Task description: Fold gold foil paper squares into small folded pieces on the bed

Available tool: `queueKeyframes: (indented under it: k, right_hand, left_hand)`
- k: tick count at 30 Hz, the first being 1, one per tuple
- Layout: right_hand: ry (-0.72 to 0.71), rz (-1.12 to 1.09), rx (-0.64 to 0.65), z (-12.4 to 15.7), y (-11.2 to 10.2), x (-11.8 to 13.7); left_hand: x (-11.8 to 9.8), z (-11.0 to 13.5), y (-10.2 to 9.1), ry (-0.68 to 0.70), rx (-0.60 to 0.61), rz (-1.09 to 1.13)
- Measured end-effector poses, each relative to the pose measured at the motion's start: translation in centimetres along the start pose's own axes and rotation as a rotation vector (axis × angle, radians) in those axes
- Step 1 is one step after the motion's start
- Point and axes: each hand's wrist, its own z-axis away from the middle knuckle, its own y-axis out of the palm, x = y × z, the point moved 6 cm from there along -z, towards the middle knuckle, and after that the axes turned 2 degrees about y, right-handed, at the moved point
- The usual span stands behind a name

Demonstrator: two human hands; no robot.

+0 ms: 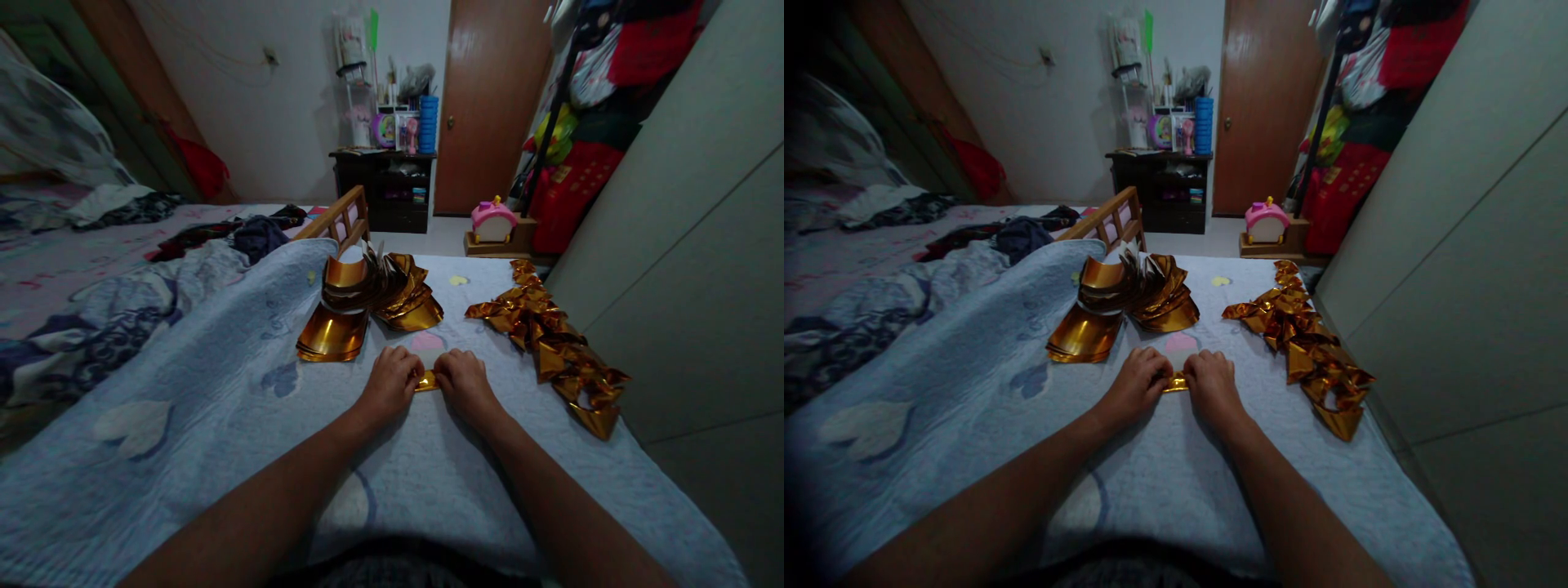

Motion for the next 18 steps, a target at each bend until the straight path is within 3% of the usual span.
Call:
queueKeyframes:
  k: [4,9,18]
  right_hand:
    - [-0.020,0.038,0.007,0.1,0.0,0.2]
    - [-0.038,0.074,-0.007,0.4,-0.2,0.6]
    - [-0.025,0.157,-0.012,0.6,-0.3,1.4]
  left_hand:
    - [-0.1,-0.1,0.5,0.066,0.030,0.038]
    - [0.1,0.3,0.1,-0.003,-0.050,-0.133]
    - [0.9,0.2,0.6,-0.034,0.031,-0.192]
